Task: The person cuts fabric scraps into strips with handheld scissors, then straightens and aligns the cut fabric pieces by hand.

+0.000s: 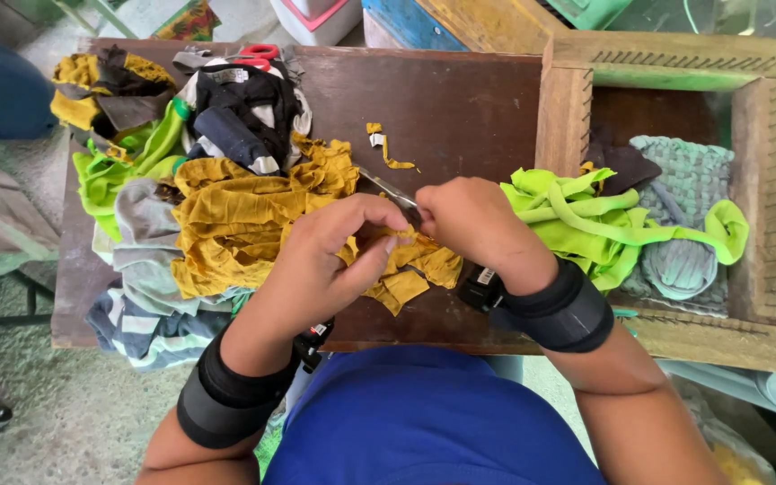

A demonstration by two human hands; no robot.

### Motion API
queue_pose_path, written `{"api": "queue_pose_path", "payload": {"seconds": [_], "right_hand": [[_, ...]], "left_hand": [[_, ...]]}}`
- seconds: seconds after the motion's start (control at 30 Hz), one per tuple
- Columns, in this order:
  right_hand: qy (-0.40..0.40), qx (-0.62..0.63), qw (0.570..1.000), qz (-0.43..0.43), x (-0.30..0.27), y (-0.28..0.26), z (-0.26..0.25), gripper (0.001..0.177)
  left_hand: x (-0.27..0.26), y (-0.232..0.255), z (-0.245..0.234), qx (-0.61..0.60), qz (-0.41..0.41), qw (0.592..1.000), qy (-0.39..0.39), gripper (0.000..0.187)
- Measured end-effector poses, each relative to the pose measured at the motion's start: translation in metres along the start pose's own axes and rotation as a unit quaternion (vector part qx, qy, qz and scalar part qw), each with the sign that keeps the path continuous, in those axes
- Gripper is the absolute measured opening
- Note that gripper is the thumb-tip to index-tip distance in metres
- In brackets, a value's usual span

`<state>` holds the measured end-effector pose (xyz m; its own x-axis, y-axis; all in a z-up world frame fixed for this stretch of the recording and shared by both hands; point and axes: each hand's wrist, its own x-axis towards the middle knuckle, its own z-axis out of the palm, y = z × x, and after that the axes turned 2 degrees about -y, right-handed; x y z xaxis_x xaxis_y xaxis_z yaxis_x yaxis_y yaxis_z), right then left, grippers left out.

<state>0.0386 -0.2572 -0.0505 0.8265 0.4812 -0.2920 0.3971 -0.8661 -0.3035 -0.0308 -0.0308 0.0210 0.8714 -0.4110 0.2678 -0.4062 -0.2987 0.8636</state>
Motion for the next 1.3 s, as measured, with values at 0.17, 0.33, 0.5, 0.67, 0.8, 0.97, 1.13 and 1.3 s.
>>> {"api": "queue_pose_path", "payload": {"seconds": [0.17, 0.33, 0.5, 0.67, 0.8, 0.97, 1.13, 1.3], "right_hand": [[0.088, 0.105, 0.984, -0.114, -0.021, -0.028, -0.045, 0.014], [0.077, 0.282, 0.903, -0.314, -0.05, -0.058, -0.084, 0.042], [0.078, 0.276, 0.947, -0.145, -0.064, -0.041, -0.069, 0.012], [0.128, 0.21, 0.942, -0.227, -0.072, -0.043, -0.078, 0.007], [0.141, 0.204, 0.943, -0.222, -0.077, -0.045, -0.078, 0.007], [0.114, 0.22, 0.949, -0.196, -0.074, -0.041, -0.081, 0.008], [0.056, 0.148, 0.976, -0.152, -0.067, -0.06, -0.095, 0.015], [0.073, 0.127, 0.974, -0.173, -0.073, -0.044, -0.127, 0.017]], "left_hand": [[-0.006, -0.001, 0.001, -0.033, 0.036, 0.999, 0.014, 0.026], [-0.016, -0.004, -0.007, 0.005, 0.066, 0.996, 0.053, 0.025], [-0.027, -0.004, -0.02, 0.063, 0.075, 0.993, 0.07, 0.017], [-0.038, 0.006, -0.028, 0.079, 0.102, 0.987, 0.094, 0.016], [-0.044, 0.003, -0.029, 0.087, 0.105, 0.985, 0.107, 0.016], [-0.037, 0.003, -0.03, 0.072, 0.097, 0.988, 0.101, 0.017], [-0.017, 0.03, -0.033, 0.072, 0.13, 0.988, 0.037, 0.031], [-0.049, -0.009, -0.054, 0.047, 0.05, 0.988, 0.138, 0.01]]}}
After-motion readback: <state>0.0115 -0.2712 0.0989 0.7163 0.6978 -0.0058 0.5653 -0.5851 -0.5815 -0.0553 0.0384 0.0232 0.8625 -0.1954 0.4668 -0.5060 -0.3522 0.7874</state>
